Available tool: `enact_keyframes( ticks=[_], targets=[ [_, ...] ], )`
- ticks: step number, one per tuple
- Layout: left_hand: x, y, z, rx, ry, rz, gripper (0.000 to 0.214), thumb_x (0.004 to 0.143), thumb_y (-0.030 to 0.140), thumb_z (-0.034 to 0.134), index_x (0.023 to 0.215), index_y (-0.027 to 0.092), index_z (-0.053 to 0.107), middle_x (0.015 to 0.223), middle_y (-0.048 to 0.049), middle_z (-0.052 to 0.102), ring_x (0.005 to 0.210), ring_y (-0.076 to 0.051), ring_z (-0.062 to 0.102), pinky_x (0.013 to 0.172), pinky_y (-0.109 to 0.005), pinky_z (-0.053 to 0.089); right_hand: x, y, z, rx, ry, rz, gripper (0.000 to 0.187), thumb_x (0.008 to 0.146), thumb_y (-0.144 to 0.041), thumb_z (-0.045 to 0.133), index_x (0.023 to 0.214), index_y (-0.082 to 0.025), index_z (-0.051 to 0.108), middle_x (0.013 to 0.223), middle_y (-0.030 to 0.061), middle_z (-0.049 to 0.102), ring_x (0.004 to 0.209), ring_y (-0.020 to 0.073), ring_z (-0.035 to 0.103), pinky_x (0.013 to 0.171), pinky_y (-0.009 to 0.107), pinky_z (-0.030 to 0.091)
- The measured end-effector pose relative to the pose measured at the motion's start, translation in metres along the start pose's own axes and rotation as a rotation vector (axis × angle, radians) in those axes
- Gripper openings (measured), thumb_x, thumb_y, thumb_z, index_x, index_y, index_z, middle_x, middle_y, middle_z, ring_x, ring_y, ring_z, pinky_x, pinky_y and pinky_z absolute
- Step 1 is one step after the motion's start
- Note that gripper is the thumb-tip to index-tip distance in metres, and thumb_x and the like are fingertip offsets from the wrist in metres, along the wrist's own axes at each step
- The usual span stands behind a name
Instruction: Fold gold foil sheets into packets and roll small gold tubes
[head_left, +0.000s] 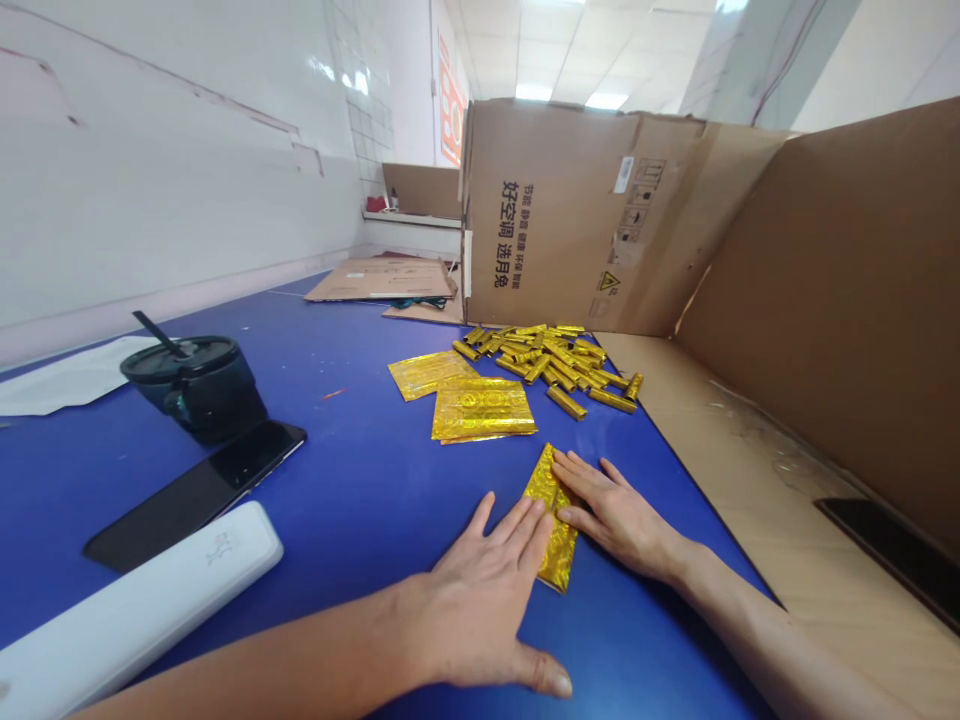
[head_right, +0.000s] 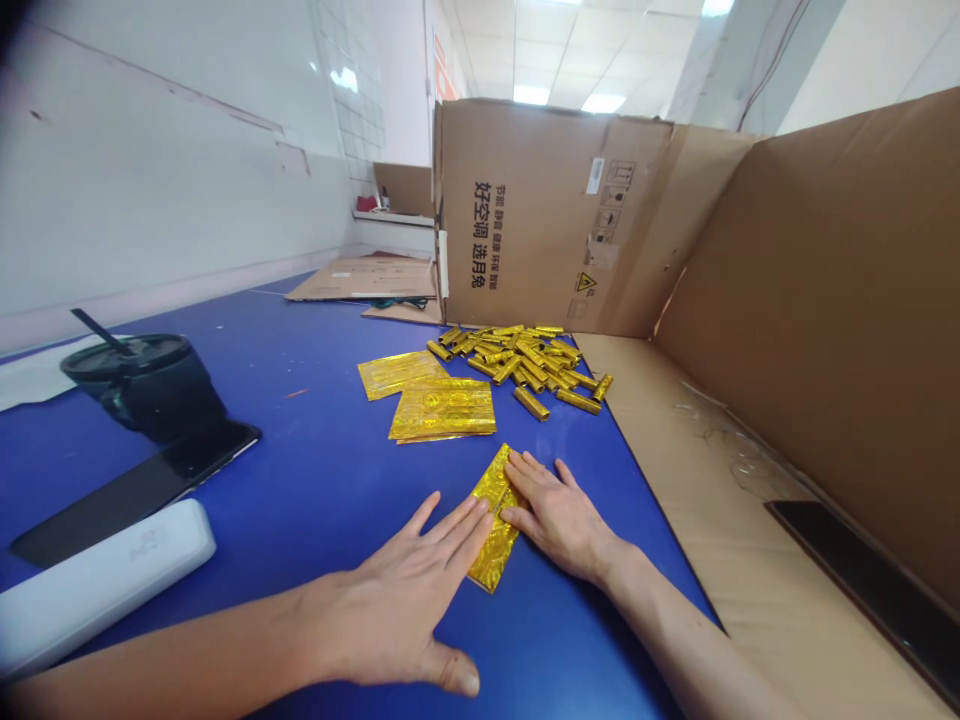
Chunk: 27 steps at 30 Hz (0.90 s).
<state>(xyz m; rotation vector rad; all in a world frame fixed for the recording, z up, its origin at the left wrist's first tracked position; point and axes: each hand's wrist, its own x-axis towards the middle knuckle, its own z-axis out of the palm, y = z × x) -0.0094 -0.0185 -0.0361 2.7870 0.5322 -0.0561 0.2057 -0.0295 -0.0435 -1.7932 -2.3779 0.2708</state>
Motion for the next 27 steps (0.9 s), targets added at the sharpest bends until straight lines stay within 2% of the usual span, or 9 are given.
enact_keyframes(
  ticks=[5, 15, 20, 27],
  targets=[
    [-0.0006, 0.0, 0.0014, -0.001, 0.003, -0.003, 0.099, 0.066, 0.076, 0.024, 0.134, 0.007, 0.0, 0.138, -0.0175, -0.003, 0.127, -0.026, -0.006, 0.1, -0.05, -0.003, -0.0001, 0.0013, 0.0002, 0.044, -0.006, -0.003, 0.059, 0.083, -0.042, 0.035, 0.134, -0.018, 0.017, 0.138, 0.0075, 0.024, 0.127, 0.0182, 0.015, 0.101, 0.047, 0.011],
    [0.0036, 0.0002, 0.0024, 0.009, 0.012, -0.019, 0.103, 0.063, 0.076, 0.028, 0.134, 0.007, -0.001, 0.138, -0.0181, -0.003, 0.126, -0.028, -0.007, 0.099, -0.052, -0.005, 0.0016, -0.0003, -0.002, 0.015, -0.026, -0.002, 0.057, 0.084, -0.045, 0.033, 0.133, -0.021, 0.02, 0.14, 0.0069, 0.017, 0.127, 0.0192, 0.011, 0.101, 0.048, 0.009],
    [0.0041, 0.0001, 0.0027, 0.013, 0.025, 0.002, 0.094, 0.068, 0.072, 0.028, 0.134, 0.01, 0.005, 0.138, -0.0188, 0.001, 0.126, -0.026, -0.009, 0.098, -0.052, -0.004, 0.0022, -0.0009, -0.0022, 0.007, -0.053, -0.016, 0.055, 0.085, -0.046, 0.03, 0.132, -0.019, 0.023, 0.139, 0.007, 0.018, 0.127, 0.0194, 0.011, 0.101, 0.048, 0.009],
    [0.005, 0.0012, 0.0042, 0.022, 0.016, -0.006, 0.093, 0.069, 0.069, 0.03, 0.134, 0.009, 0.002, 0.139, -0.0164, 0.001, 0.126, -0.027, -0.01, 0.098, -0.052, -0.004, -0.0013, -0.0015, 0.002, 0.072, 0.056, -0.013, 0.056, 0.085, -0.047, 0.028, 0.134, -0.021, 0.019, 0.139, 0.0073, 0.02, 0.127, 0.0204, 0.012, 0.101, 0.05, 0.011]
  ],
)
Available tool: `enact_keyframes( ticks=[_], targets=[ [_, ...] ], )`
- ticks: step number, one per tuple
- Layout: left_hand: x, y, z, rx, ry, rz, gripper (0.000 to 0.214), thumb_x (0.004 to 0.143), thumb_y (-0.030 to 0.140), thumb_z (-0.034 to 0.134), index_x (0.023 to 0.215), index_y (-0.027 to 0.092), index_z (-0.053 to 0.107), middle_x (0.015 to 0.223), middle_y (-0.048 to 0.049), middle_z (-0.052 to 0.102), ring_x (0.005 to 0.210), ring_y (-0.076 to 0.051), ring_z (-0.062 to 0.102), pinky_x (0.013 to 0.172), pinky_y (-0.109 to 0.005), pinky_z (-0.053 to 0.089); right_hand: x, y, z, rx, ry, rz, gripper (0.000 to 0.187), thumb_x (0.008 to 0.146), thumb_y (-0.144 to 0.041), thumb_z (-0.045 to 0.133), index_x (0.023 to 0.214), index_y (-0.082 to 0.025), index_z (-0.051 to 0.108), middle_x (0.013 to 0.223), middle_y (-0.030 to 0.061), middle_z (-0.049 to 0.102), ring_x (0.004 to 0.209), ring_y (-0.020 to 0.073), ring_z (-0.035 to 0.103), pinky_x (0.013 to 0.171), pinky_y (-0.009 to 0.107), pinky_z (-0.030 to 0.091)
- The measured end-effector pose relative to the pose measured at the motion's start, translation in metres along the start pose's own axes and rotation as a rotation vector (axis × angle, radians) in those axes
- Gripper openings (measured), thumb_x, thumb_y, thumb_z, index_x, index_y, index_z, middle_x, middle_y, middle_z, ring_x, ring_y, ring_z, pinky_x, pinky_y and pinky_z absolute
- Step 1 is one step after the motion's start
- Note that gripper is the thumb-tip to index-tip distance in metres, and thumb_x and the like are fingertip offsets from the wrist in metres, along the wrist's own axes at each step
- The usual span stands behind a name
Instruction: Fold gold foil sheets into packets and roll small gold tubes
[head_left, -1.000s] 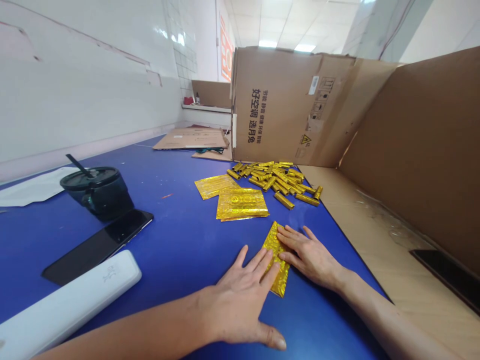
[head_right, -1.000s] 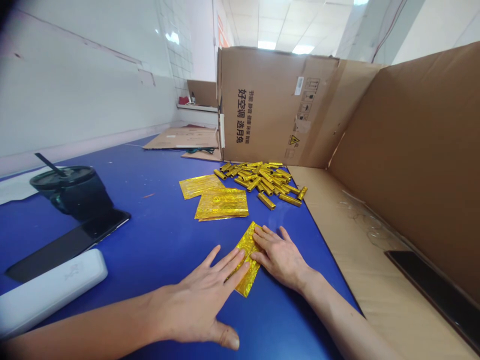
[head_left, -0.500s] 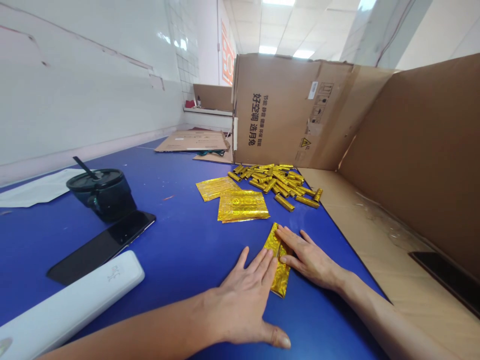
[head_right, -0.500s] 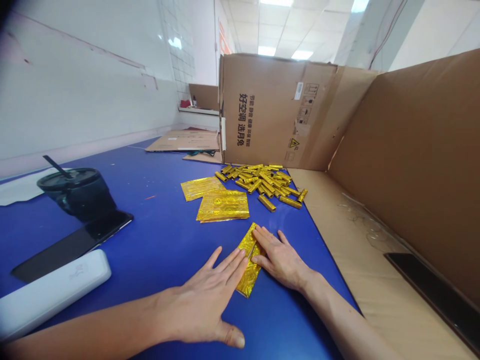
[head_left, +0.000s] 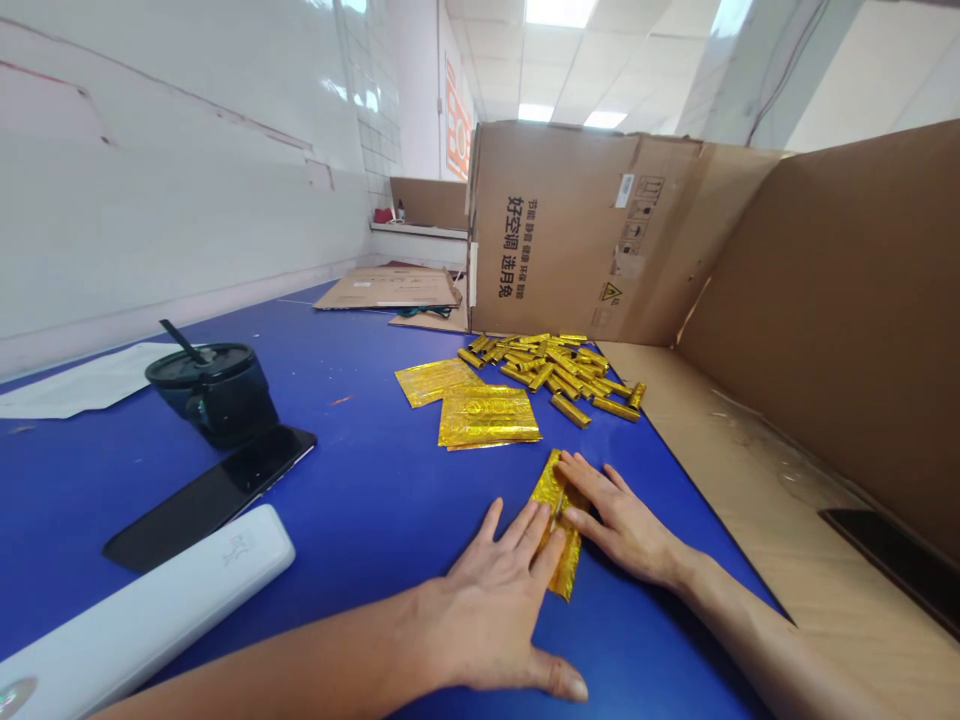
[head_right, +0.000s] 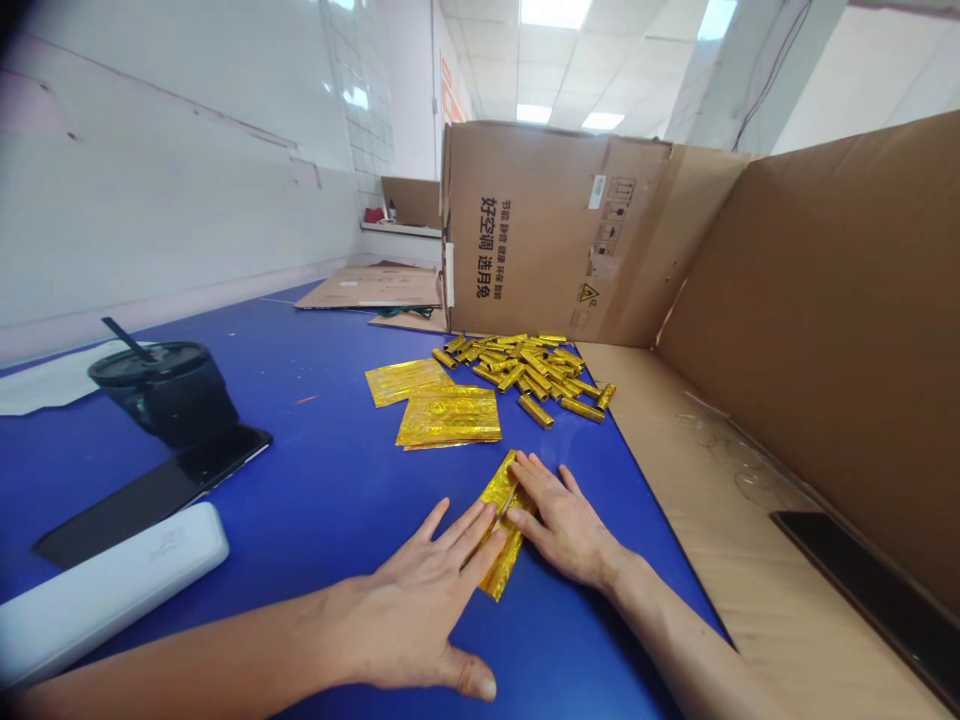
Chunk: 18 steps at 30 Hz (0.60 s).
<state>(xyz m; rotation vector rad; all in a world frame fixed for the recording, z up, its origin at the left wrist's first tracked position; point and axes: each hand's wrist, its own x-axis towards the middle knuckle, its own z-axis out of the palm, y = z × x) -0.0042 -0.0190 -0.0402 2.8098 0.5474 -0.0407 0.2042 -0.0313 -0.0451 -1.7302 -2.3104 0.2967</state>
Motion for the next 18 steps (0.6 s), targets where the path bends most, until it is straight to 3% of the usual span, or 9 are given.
enact_keyframes(
  ticks=[2, 8, 18],
  targets=[
    [0.0, 0.001, -0.002, -0.013, 0.001, 0.003, 0.093, 0.069, 0.069, 0.031, 0.134, 0.011, -0.001, 0.139, -0.0153, -0.003, 0.126, -0.027, -0.011, 0.098, -0.052, -0.003, -0.002, -0.01, -0.001, 0.012, 0.009, -0.027, 0.057, 0.085, -0.048, 0.028, 0.134, -0.021, 0.018, 0.139, 0.0083, 0.018, 0.127, 0.0209, 0.01, 0.101, 0.05, 0.01],
    [-0.001, 0.004, -0.008, -0.05, 0.039, 0.013, 0.093, 0.067, 0.07, 0.035, 0.133, 0.02, -0.008, 0.138, -0.0099, -0.017, 0.125, -0.03, -0.01, 0.098, -0.054, 0.0, -0.004, -0.035, 0.003, 0.008, -0.14, -0.173, 0.069, 0.081, -0.054, 0.031, 0.135, -0.014, 0.013, 0.14, 0.0121, 0.011, 0.128, 0.022, 0.006, 0.103, 0.044, 0.009],
    [-0.003, 0.004, -0.002, -0.041, 0.016, 0.006, 0.093, 0.068, 0.072, 0.029, 0.134, 0.009, 0.007, 0.139, -0.0174, 0.005, 0.126, -0.028, -0.005, 0.1, -0.051, -0.002, 0.012, -0.015, 0.0, -0.112, -0.147, -0.098, 0.063, 0.085, -0.052, 0.021, 0.134, -0.014, 0.015, 0.14, 0.0104, 0.009, 0.128, 0.0205, 0.005, 0.103, 0.045, 0.007]
  ],
)
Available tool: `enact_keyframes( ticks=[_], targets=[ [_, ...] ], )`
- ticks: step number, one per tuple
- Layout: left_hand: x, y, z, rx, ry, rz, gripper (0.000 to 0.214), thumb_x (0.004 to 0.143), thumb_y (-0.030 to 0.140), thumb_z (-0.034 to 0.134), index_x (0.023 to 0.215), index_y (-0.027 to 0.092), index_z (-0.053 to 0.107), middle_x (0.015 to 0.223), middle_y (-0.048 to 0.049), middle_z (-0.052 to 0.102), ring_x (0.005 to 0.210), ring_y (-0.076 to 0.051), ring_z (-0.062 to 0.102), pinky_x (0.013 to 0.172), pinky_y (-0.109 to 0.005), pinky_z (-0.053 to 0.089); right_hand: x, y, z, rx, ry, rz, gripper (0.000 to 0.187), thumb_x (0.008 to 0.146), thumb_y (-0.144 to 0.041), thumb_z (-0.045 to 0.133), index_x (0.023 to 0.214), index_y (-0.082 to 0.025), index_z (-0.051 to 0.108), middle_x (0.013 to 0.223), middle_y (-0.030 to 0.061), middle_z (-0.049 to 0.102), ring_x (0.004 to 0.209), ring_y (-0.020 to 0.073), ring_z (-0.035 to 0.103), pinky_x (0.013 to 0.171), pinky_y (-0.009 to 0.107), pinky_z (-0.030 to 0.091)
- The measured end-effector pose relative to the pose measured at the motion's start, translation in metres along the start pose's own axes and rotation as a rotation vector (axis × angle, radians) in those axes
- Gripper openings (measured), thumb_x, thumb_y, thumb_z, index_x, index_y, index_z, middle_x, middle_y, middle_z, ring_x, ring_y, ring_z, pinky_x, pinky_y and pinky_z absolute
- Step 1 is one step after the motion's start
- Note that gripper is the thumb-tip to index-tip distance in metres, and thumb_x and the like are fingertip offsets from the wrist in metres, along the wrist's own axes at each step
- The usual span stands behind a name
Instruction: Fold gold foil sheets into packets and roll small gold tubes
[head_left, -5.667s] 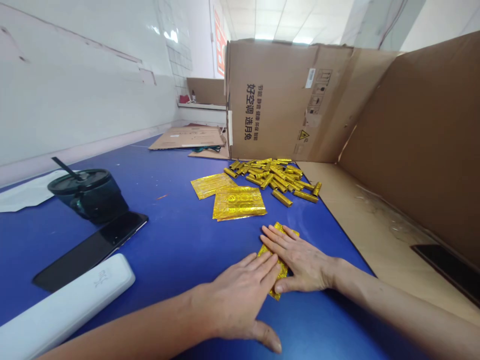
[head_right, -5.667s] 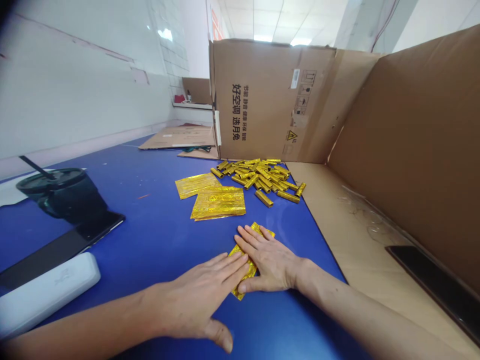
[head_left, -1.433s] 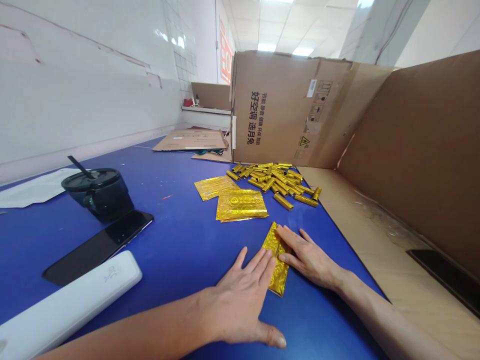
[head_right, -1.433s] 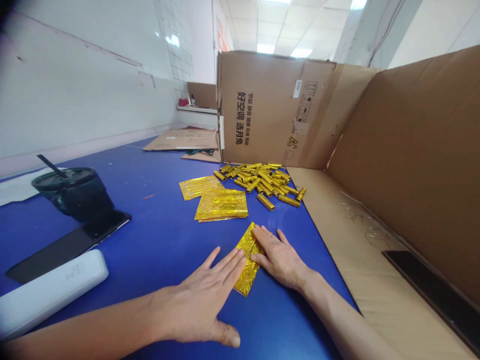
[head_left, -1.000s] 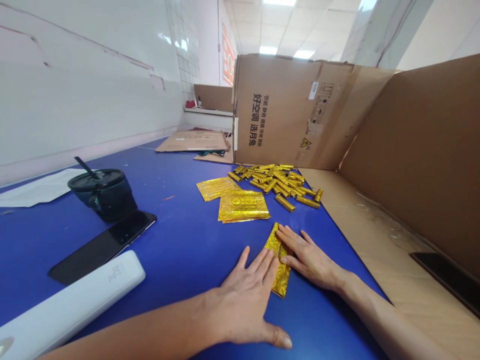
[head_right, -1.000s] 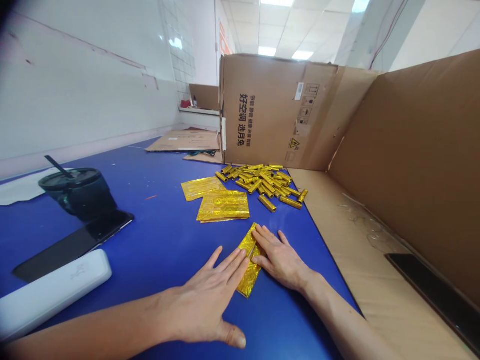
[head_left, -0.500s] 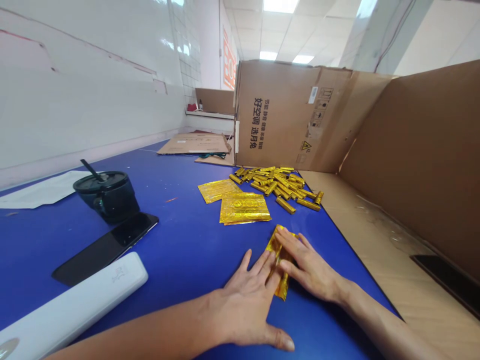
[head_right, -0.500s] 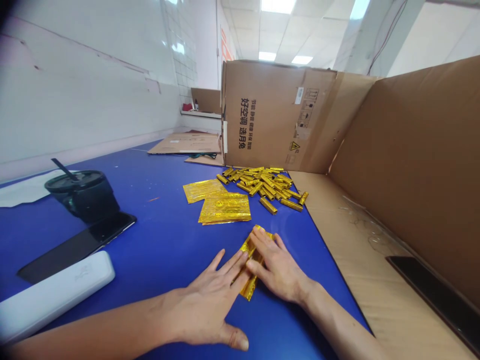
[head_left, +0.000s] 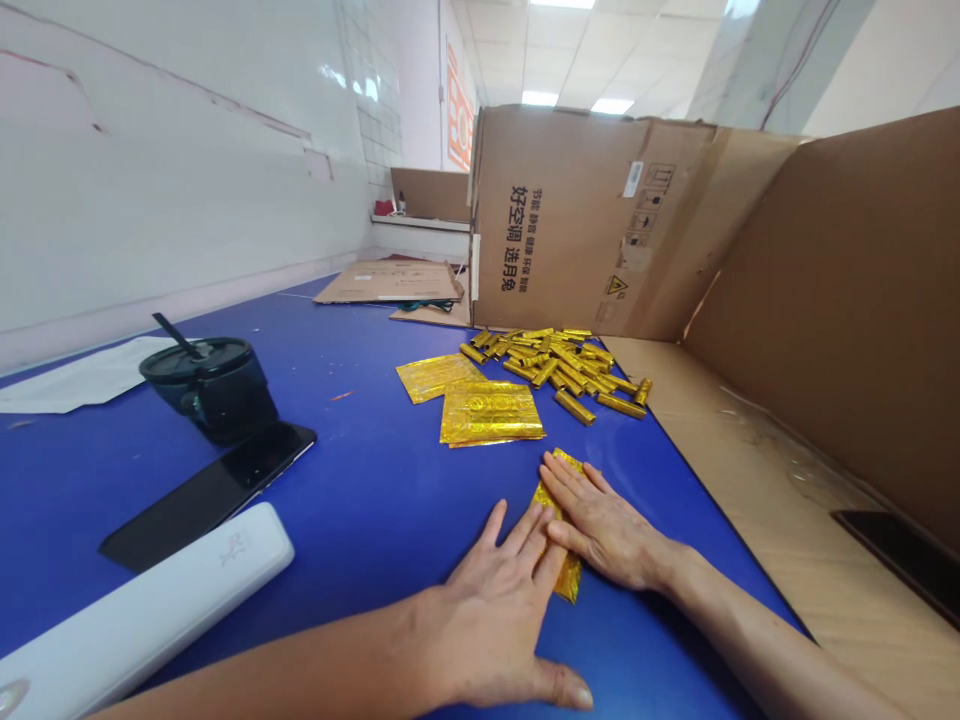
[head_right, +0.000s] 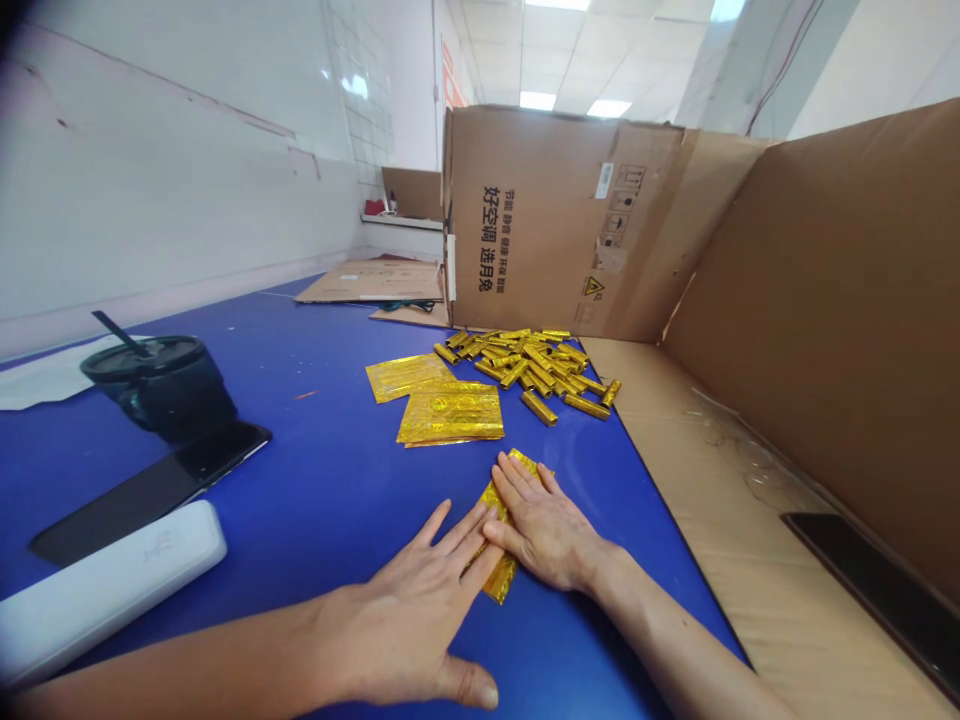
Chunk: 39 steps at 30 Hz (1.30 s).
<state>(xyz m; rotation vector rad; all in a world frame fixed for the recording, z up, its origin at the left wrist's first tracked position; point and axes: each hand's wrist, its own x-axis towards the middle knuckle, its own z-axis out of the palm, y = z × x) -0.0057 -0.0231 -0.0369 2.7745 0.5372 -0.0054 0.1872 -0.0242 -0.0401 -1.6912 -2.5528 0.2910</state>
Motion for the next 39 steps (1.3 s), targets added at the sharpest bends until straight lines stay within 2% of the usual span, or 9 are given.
enact_keyframes(
  ticks=[7, 13, 19, 22, 25, 27, 34, 39],
  targets=[
    [-0.006, 0.012, 0.006, 0.047, 0.02, -0.026, 0.086, 0.075, 0.062, 0.036, 0.13, -0.003, 0.02, 0.134, -0.0247, 0.015, 0.124, -0.03, 0.016, 0.102, -0.037, 0.016, 0.0, 0.001, 0.005, -0.021, 0.002, -0.003, 0.065, 0.084, -0.054, 0.021, 0.135, -0.015, 0.014, 0.141, 0.0097, 0.007, 0.128, 0.0213, 0.004, 0.103, 0.045, 0.007],
    [-0.003, 0.018, 0.006, 0.139, -0.004, -0.02, 0.077, 0.077, 0.051, 0.042, 0.125, -0.008, 0.029, 0.128, -0.0296, 0.026, 0.12, -0.034, 0.026, 0.098, -0.037, 0.024, 0.001, 0.004, 0.006, -0.009, 0.0, -0.011, 0.069, 0.081, -0.057, 0.026, 0.135, -0.015, 0.012, 0.141, 0.0092, 0.006, 0.128, 0.0229, 0.003, 0.103, 0.046, 0.005],
    [-0.001, 0.021, 0.005, 0.177, 0.058, -0.032, 0.069, 0.074, 0.052, 0.047, 0.118, -0.001, 0.043, 0.113, -0.0216, 0.051, 0.104, -0.03, 0.046, 0.092, -0.037, 0.032, 0.001, 0.0, 0.003, -0.008, -0.022, 0.021, 0.068, 0.082, -0.056, 0.021, 0.135, -0.014, 0.013, 0.141, 0.0096, 0.006, 0.128, 0.0229, 0.002, 0.102, 0.047, 0.004],
    [-0.003, 0.02, 0.004, 0.232, 0.096, -0.027, 0.072, 0.072, 0.054, 0.048, 0.119, -0.001, 0.042, 0.117, -0.0254, 0.046, 0.109, -0.034, 0.041, 0.093, -0.043, 0.028, 0.002, -0.001, 0.003, -0.01, -0.029, 0.029, 0.07, 0.081, -0.058, 0.022, 0.135, -0.014, 0.013, 0.141, 0.0098, 0.006, 0.128, 0.0231, 0.003, 0.102, 0.047, 0.003],
    [-0.005, 0.017, 0.005, 0.26, 0.061, -0.024, 0.078, 0.072, 0.058, 0.044, 0.121, -0.002, 0.038, 0.123, -0.03, 0.037, 0.114, -0.038, 0.034, 0.092, -0.047, 0.026, 0.002, -0.001, 0.004, -0.005, -0.03, 0.032, 0.071, 0.08, -0.059, 0.023, 0.135, -0.014, 0.013, 0.141, 0.0096, 0.006, 0.128, 0.0232, 0.002, 0.102, 0.048, 0.003],
    [-0.005, 0.018, 0.005, 0.279, 0.041, -0.028, 0.075, 0.075, 0.056, 0.041, 0.122, -0.003, 0.037, 0.122, -0.03, 0.037, 0.114, -0.037, 0.035, 0.092, -0.047, 0.027, 0.002, 0.0, 0.003, 0.004, -0.033, 0.027, 0.072, 0.08, -0.059, 0.024, 0.135, -0.014, 0.013, 0.141, 0.0097, 0.005, 0.128, 0.0234, 0.003, 0.101, 0.048, 0.002],
    [-0.003, 0.026, 0.004, 0.292, 0.068, -0.026, 0.059, 0.074, 0.047, 0.048, 0.114, 0.003, 0.047, 0.109, -0.0186, 0.053, 0.099, -0.029, 0.048, 0.088, -0.039, 0.034, -0.001, 0.0, -0.003, 0.043, -0.055, -0.044, 0.074, 0.079, -0.059, 0.03, 0.135, -0.014, 0.013, 0.141, 0.0098, 0.007, 0.128, 0.0234, 0.006, 0.102, 0.047, 0.001],
    [-0.002, 0.024, 0.008, 0.272, 0.123, 0.0, 0.049, 0.076, 0.037, 0.047, 0.111, 0.002, 0.049, 0.102, -0.0159, 0.056, 0.09, -0.026, 0.05, 0.08, -0.034, 0.04, -0.001, 0.0, -0.004, 0.029, -0.068, -0.042, 0.074, 0.079, -0.058, 0.03, 0.135, -0.013, 0.012, 0.141, 0.0104, 0.006, 0.128, 0.0226, 0.005, 0.102, 0.047, 0.001]
  ],
)
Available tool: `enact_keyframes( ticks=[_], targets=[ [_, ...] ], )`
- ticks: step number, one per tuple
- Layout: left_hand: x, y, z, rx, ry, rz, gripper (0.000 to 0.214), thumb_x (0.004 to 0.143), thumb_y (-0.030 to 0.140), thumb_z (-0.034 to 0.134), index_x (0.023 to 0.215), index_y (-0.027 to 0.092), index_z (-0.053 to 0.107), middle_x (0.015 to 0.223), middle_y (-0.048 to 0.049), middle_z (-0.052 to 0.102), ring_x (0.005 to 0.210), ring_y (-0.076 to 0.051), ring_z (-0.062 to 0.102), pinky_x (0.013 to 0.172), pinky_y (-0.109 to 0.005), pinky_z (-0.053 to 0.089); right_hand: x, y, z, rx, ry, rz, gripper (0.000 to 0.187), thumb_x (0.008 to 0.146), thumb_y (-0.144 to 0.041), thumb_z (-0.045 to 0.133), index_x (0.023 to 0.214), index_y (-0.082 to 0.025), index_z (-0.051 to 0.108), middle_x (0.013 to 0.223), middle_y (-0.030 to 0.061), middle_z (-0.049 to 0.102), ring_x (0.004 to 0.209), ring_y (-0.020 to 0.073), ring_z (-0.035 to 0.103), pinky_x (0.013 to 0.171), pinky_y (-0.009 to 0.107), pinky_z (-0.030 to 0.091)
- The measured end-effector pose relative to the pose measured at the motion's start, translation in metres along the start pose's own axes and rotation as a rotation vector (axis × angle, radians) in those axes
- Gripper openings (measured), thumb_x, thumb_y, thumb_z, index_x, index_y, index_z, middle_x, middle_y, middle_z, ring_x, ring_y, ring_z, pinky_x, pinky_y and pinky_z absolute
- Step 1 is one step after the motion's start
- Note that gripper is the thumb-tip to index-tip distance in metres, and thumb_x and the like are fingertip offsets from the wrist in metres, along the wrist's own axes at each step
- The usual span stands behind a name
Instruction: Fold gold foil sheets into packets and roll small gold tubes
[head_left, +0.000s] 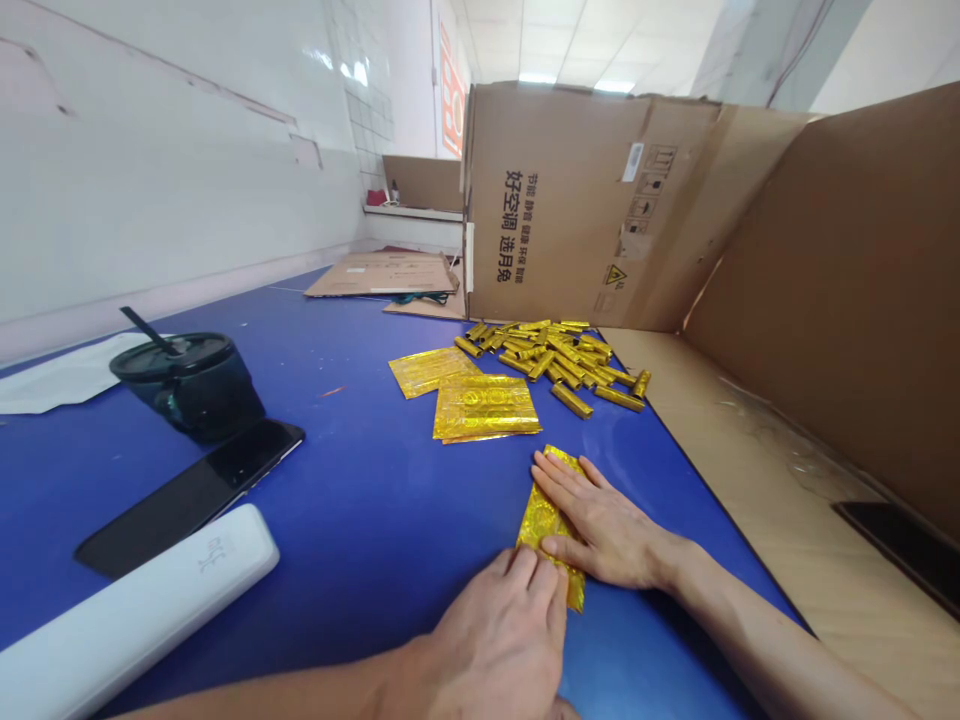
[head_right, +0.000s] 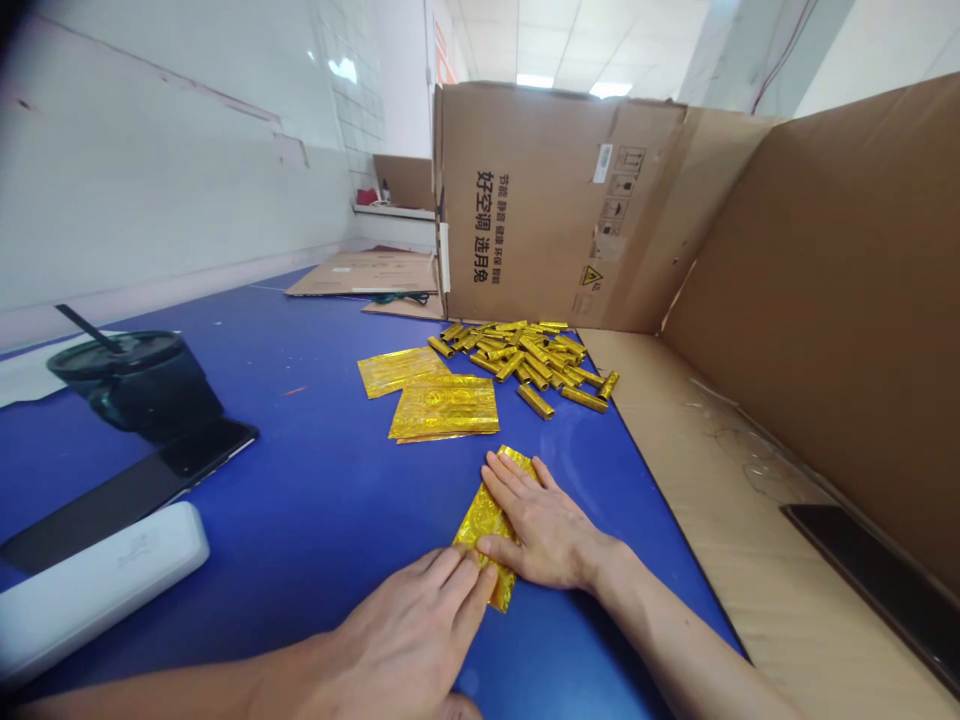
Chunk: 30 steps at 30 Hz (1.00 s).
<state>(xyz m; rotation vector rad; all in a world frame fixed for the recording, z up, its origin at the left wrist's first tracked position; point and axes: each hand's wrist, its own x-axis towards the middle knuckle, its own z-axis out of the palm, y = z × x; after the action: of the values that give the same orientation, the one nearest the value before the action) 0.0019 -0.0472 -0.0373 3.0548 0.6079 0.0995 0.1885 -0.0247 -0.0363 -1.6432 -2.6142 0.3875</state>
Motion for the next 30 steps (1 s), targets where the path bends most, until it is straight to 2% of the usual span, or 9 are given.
enact_keyframes(
  ticks=[3, 8, 11, 13, 17, 21, 25, 30],
  targets=[
    [-0.0003, -0.0002, 0.0002, -0.018, -0.02, -0.02, 0.042, 0.078, 0.03, 0.044, 0.111, 0.004, 0.049, 0.103, -0.0147, 0.055, 0.093, -0.025, 0.05, 0.081, -0.033, 0.04, 0.0005, 0.001, 0.0011, 0.006, 0.004, -0.003, 0.074, 0.079, -0.058, 0.03, 0.135, -0.013, 0.012, 0.141, 0.0101, 0.006, 0.128, 0.0226, 0.005, 0.102, 0.047, 0.001],
    [-0.0004, -0.0012, -0.0004, -0.049, -0.062, 0.035, 0.05, 0.079, 0.037, 0.043, 0.114, 0.001, 0.046, 0.112, -0.0174, 0.051, 0.103, -0.027, 0.046, 0.088, -0.033, 0.034, 0.0013, 0.0024, 0.0029, 0.01, 0.014, -0.009, 0.073, 0.079, -0.057, 0.029, 0.135, -0.014, 0.012, 0.141, 0.0095, 0.006, 0.128, 0.0226, 0.004, 0.102, 0.047, 0.001],
    [-0.0009, -0.0025, 0.0026, -0.036, -0.025, 0.069, 0.055, 0.082, 0.04, 0.038, 0.121, 0.001, 0.037, 0.121, -0.0194, 0.044, 0.111, -0.028, 0.039, 0.092, -0.035, 0.03, 0.0007, 0.0021, 0.0031, -0.006, 0.012, -0.012, 0.072, 0.08, -0.057, 0.028, 0.135, -0.014, 0.01, 0.141, 0.0097, 0.005, 0.128, 0.0218, 0.004, 0.102, 0.047, 0.001],
    [-0.001, -0.003, 0.0034, -0.043, 0.009, 0.073, 0.06, 0.081, 0.046, 0.038, 0.123, 0.004, 0.035, 0.12, -0.019, 0.045, 0.111, -0.028, 0.039, 0.092, -0.035, 0.03, 0.0001, 0.0016, 0.003, -0.013, 0.012, -0.01, 0.072, 0.08, -0.057, 0.028, 0.135, -0.014, 0.01, 0.141, 0.0097, 0.005, 0.128, 0.0218, 0.004, 0.102, 0.047, 0.001],
    [-0.0003, -0.004, -0.0016, -0.061, -0.008, 0.055, 0.062, 0.076, 0.053, 0.044, 0.116, 0.007, 0.044, 0.112, -0.0171, 0.051, 0.102, -0.027, 0.046, 0.087, -0.034, 0.034, 0.0003, 0.0009, 0.0035, -0.021, 0.024, -0.005, 0.07, 0.081, -0.057, 0.026, 0.135, -0.015, 0.011, 0.141, 0.0091, 0.007, 0.128, 0.0221, 0.005, 0.102, 0.047, 0.002],
    [-0.0011, -0.0048, -0.0043, -0.079, 0.031, 0.056, 0.065, 0.075, 0.058, 0.042, 0.114, 0.008, 0.046, 0.113, -0.0171, 0.051, 0.103, -0.027, 0.046, 0.088, -0.034, 0.033, 0.0012, 0.0016, 0.0053, -0.02, 0.034, -0.004, 0.069, 0.081, -0.057, 0.025, 0.135, -0.016, 0.011, 0.141, 0.0086, 0.007, 0.128, 0.0231, 0.006, 0.102, 0.047, 0.002],
    [-0.0023, -0.0046, 0.0004, -0.056, 0.072, 0.098, 0.062, 0.078, 0.054, 0.04, 0.116, 0.004, 0.045, 0.115, -0.0181, 0.049, 0.107, -0.026, 0.043, 0.092, -0.032, 0.028, 0.0013, 0.0019, 0.0059, -0.032, 0.033, 0.0, 0.07, 0.081, -0.058, 0.024, 0.135, -0.015, 0.012, 0.141, 0.009, 0.008, 0.128, 0.0225, 0.006, 0.102, 0.047, 0.002],
    [-0.0025, -0.0032, 0.0004, -0.026, 0.049, 0.119, 0.054, 0.082, 0.044, 0.038, 0.117, 0.002, 0.043, 0.117, -0.0181, 0.049, 0.108, -0.026, 0.043, 0.093, -0.033, 0.027, 0.001, 0.0005, 0.0043, -0.036, 0.03, 0.001, 0.07, 0.081, -0.058, 0.023, 0.135, -0.014, 0.012, 0.141, 0.0093, 0.008, 0.128, 0.0216, 0.006, 0.102, 0.046, 0.003]
  ],
)
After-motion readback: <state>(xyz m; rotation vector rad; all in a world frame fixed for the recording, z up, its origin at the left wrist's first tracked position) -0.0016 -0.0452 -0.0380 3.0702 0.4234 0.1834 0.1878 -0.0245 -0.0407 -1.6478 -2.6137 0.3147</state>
